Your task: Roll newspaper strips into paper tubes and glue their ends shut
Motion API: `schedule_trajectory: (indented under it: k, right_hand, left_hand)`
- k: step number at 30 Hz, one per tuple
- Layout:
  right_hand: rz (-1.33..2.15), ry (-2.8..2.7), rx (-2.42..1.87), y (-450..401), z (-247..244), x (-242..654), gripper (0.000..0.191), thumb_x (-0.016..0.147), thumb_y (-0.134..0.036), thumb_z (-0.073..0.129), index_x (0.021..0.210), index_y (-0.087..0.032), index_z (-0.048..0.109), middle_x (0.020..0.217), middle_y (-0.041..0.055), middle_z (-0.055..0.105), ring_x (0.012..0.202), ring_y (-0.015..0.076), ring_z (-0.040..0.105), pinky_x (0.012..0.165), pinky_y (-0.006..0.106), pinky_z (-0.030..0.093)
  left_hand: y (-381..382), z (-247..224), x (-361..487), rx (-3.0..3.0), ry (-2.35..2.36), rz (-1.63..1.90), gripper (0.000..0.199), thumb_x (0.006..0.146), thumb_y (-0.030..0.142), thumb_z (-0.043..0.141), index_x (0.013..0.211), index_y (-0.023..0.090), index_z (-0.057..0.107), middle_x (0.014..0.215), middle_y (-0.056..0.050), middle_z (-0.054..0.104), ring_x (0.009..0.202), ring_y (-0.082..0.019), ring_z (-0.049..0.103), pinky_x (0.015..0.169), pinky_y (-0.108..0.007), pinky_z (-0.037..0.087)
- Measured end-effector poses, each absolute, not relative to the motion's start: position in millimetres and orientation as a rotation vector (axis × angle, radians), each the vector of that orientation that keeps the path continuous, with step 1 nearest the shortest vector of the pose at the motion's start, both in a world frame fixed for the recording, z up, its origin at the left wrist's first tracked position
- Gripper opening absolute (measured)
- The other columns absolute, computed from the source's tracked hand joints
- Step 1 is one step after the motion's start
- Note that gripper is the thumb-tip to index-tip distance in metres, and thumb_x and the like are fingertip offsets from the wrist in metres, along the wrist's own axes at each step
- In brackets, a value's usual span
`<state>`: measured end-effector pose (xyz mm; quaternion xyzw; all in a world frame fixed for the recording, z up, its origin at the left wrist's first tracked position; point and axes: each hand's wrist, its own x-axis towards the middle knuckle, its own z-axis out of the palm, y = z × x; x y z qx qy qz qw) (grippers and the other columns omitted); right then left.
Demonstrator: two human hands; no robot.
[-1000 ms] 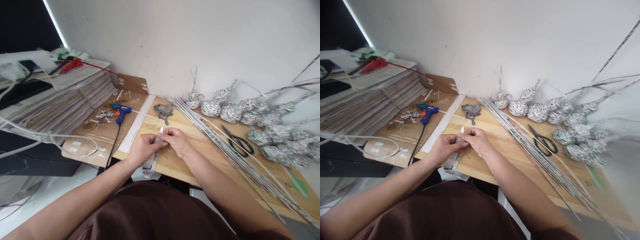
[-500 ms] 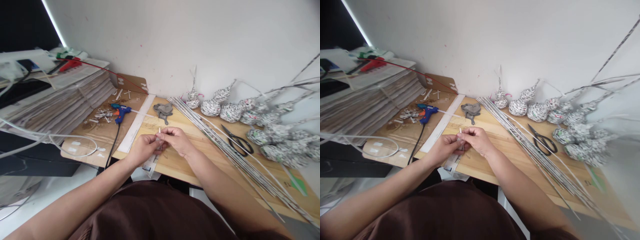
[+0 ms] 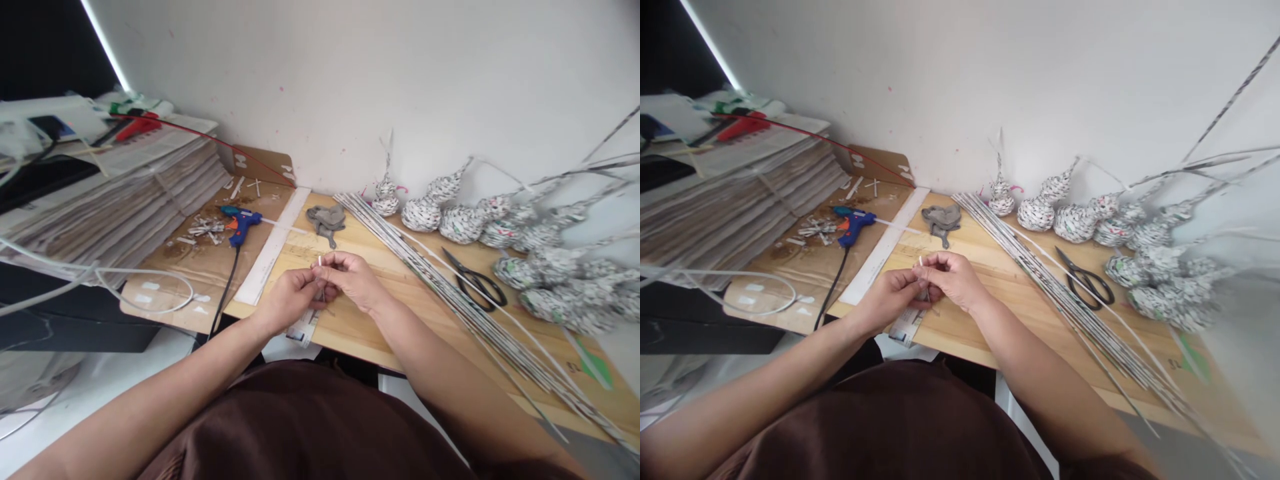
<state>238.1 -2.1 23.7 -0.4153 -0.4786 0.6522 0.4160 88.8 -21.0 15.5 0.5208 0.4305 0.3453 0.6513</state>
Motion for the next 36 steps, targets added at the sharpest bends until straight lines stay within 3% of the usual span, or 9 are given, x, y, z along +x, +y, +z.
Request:
schedule_trajectory:
  k: [14, 22, 29, 33, 36]
  right_hand:
    - [1.65, -1.146, -1.115, -2.6, 22.8, 236.6, 0.039, 0.059, -0.039, 0.083, 0.071, -0.018, 0.052, 0.05, -0.0069, 0.054, 0.036, 0.007, 0.048, 0.034, 0.018, 0.04]
    - [1.636, -1.213, -1.087, -1.4, 22.4, 239.1, 0.037, 0.062, -0.042, 0.081, 0.069, -0.017, 0.054, 0.051, -0.0056, 0.056, 0.036, 0.0081, 0.049, 0.033, 0.019, 0.041]
    - [1.616, -1.118, -1.12, -3.5, 21.9, 235.2, 0.041, 0.059, -0.042, 0.083, 0.068, -0.019, 0.05, 0.049, -0.0072, 0.054, 0.034, 0.0079, 0.048, 0.031, 0.018, 0.039]
    - [1.738, -1.24, -1.028, -2.3, 23.1, 240.9, 0.036, 0.065, -0.043, 0.079, 0.079, -0.017, 0.058, 0.054, -0.0047, 0.059, 0.037, 0.0091, 0.051, 0.035, 0.021, 0.044]
    - [1.721, -1.287, -1.028, -0.7, 21.9, 243.6, 0.033, 0.067, -0.042, 0.078, 0.076, -0.015, 0.06, 0.054, -0.0027, 0.06, 0.039, 0.0096, 0.053, 0.037, 0.021, 0.045]
  left_hand:
    - [-21.9, 13.7, 89.5, 1.132, 1.008, 0.727, 0.025, 0.079, 0.039, 0.064, 0.084, 0.016, 0.071, 0.082, -0.007, 0.071, 0.077, -0.017, 0.067, 0.065, -0.028, 0.057]
    - [-24.8, 13.0, 89.1, 1.09, 0.989, 0.708, 0.025, 0.077, 0.038, 0.068, 0.086, 0.015, 0.07, 0.085, -0.008, 0.072, 0.078, -0.015, 0.067, 0.072, -0.028, 0.056]
    - [-26.6, 16.1, 89.4, 1.1, 1.007, 0.689, 0.027, 0.077, 0.041, 0.067, 0.081, 0.014, 0.07, 0.081, -0.008, 0.071, 0.075, -0.016, 0.066, 0.068, -0.03, 0.057]
    - [-24.0, 13.8, 87.4, 1.085, 0.98, 0.688, 0.028, 0.078, 0.04, 0.066, 0.088, 0.014, 0.071, 0.084, -0.008, 0.071, 0.077, -0.016, 0.067, 0.068, -0.03, 0.057]
    - [-24.1, 12.2, 86.7, 1.069, 0.965, 0.705, 0.028, 0.079, 0.039, 0.065, 0.09, 0.014, 0.071, 0.086, -0.008, 0.072, 0.08, -0.015, 0.067, 0.074, -0.029, 0.057]
